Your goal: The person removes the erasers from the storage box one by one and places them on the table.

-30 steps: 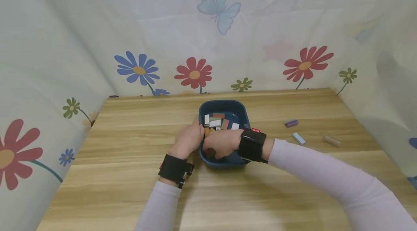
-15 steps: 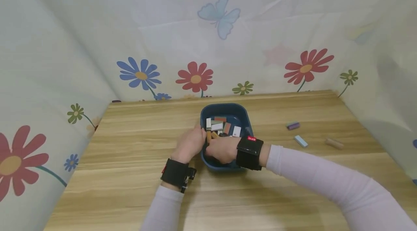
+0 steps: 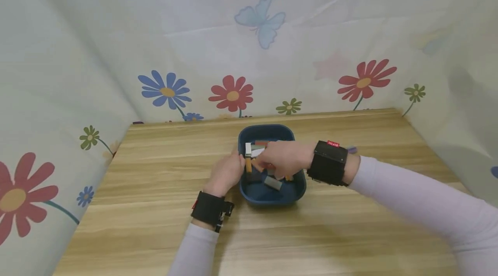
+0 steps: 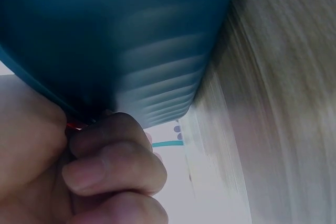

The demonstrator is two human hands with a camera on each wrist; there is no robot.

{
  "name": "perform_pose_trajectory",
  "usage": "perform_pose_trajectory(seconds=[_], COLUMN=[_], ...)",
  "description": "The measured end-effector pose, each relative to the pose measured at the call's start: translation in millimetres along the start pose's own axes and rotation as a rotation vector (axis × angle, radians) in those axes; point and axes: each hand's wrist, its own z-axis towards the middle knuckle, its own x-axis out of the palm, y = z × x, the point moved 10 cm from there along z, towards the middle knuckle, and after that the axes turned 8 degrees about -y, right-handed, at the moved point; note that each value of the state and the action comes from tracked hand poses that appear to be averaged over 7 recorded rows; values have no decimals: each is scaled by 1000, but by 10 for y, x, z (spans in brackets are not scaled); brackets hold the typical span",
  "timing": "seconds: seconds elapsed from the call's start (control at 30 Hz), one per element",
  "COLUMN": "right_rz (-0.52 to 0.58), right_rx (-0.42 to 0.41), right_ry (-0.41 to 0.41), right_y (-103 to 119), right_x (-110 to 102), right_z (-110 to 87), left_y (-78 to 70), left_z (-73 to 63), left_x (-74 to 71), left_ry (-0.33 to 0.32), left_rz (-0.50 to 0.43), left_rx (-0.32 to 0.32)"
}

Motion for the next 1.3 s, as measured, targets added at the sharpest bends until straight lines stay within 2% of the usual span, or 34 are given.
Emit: perform_pose_trajectory(seconds=[0.17,0.33,0.47,0.67,0.87,1.03,1.1,1.2,1.3], right_rz=[-9,-35,-37,-31,-12,5,0,-42,-79], right_rx=[44,114,138,178,310,416,441,438,424], right_ry=[-79,-164,-232,-312,-358,-362,-351,-346,-343], right_y=[-283,-617,-861,-1236,-1768,-2248,-2413,-2552,-2563], right_x=[-374,-657,-752,-761,-613,-267,-105,67,177], right_z=[-260,-573,-779,-1064,-1411,-1731,-1816,-1877,-1876], left_y=[14,-6,2,-34,-41,-71,-64,-50,-25], left_z=[-18,-18,-22,-34,-26,-45,-44,-35,-31], left_x=[20,-18,-39,-35,-5,26,25,8,-5], left_ry=[20,9,-3,-6,10,7,8,14,21], left_rz=[1,1,6,24,10,17,13,2,0], left_rx=[-16,-6,-8,16,4,41,33,15,-4])
